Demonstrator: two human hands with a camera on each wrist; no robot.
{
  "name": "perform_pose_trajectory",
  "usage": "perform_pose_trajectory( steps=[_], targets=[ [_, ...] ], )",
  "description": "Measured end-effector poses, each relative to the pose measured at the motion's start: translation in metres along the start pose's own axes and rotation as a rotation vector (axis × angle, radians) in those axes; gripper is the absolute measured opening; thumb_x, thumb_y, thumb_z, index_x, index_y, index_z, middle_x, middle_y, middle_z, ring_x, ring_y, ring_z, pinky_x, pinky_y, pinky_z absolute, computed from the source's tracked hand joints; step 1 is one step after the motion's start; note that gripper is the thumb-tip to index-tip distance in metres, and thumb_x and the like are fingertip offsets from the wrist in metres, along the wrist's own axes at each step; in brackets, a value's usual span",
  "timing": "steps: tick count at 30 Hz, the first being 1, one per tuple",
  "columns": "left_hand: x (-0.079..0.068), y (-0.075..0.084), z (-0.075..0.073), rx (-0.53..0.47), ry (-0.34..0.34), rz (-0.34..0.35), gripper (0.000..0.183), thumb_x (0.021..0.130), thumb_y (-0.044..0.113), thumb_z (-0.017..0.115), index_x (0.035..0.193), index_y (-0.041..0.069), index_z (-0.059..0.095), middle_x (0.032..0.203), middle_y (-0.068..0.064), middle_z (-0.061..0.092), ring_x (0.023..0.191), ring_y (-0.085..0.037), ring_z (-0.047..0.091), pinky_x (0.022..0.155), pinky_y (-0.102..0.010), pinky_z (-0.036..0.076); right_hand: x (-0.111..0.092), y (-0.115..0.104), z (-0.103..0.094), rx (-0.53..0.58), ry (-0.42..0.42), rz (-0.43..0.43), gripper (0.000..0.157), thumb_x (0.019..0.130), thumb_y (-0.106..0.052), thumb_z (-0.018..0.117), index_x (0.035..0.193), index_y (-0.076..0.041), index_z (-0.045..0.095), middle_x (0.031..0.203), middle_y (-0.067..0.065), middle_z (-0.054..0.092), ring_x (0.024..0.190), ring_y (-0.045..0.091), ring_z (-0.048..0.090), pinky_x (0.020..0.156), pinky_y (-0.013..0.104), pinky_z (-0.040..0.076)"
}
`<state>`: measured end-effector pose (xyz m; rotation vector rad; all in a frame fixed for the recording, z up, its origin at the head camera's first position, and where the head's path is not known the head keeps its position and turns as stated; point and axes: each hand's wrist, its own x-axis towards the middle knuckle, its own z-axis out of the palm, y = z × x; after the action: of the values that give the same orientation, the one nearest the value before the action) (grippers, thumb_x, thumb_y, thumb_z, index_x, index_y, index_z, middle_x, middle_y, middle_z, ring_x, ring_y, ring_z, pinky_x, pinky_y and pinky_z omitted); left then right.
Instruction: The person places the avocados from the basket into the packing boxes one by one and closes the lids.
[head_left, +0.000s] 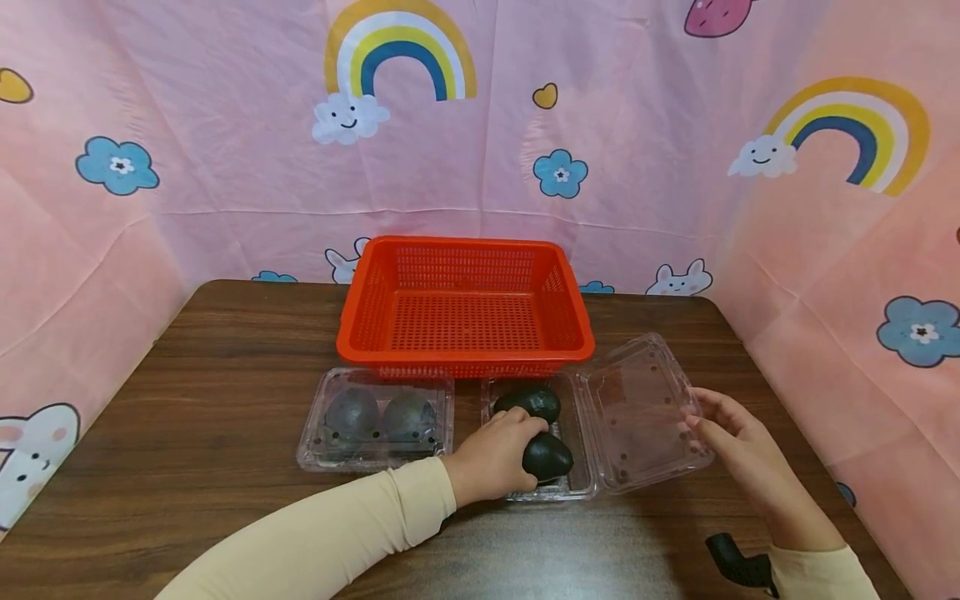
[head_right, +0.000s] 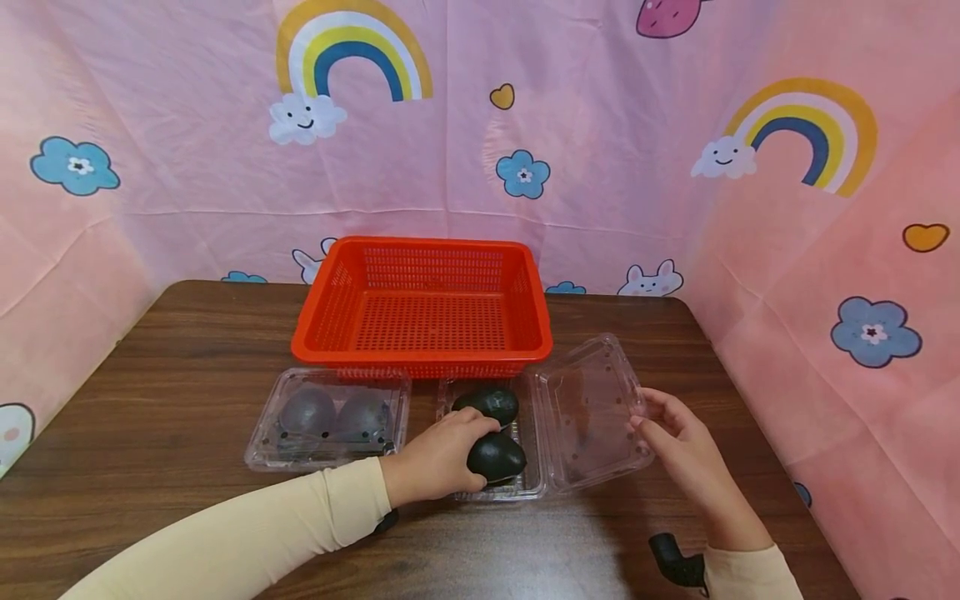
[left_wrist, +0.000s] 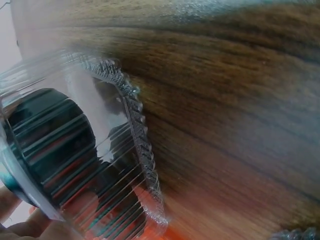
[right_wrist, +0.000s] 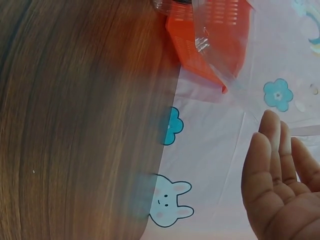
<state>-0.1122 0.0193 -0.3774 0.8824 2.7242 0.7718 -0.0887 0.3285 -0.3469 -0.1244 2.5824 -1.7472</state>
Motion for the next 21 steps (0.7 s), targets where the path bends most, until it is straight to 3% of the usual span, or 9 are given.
perform_pose_trajectory(
  steps=[10,21],
  targets=[
    [0.0007,-0.0010,0.0047,0.003,-0.002,-0.015,0.059,0.071,0.016,0.082,0.125,0.009,0.060,0.111,-0.007,0.057,0.099,-0.021,0.053,0.084,-0.030,0.050,-0.0038,-0.0043,0.0011,-0.063,-0.015,0.018,0.044,0.102,-0.015,0.049,0.138,0.005,0.036,0.103,-0.016,0.061,0.091,-0.001,0.062,0.072,0.019,0.049],
    [0.0025,-0.0005,0.0049,0.005,0.000,-0.010,0.058,0.071,0.015,0.083,0.124,0.008,0.061,0.111,-0.009,0.058,0.099,-0.023,0.053,0.085,-0.032,0.051,-0.0082,-0.0063,0.0015,-0.127,-0.009,0.024,0.045,0.102,-0.015,0.048,0.139,0.007,0.036,0.101,-0.017,0.060,0.092,-0.004,0.060,0.075,0.015,0.047]
  ],
)
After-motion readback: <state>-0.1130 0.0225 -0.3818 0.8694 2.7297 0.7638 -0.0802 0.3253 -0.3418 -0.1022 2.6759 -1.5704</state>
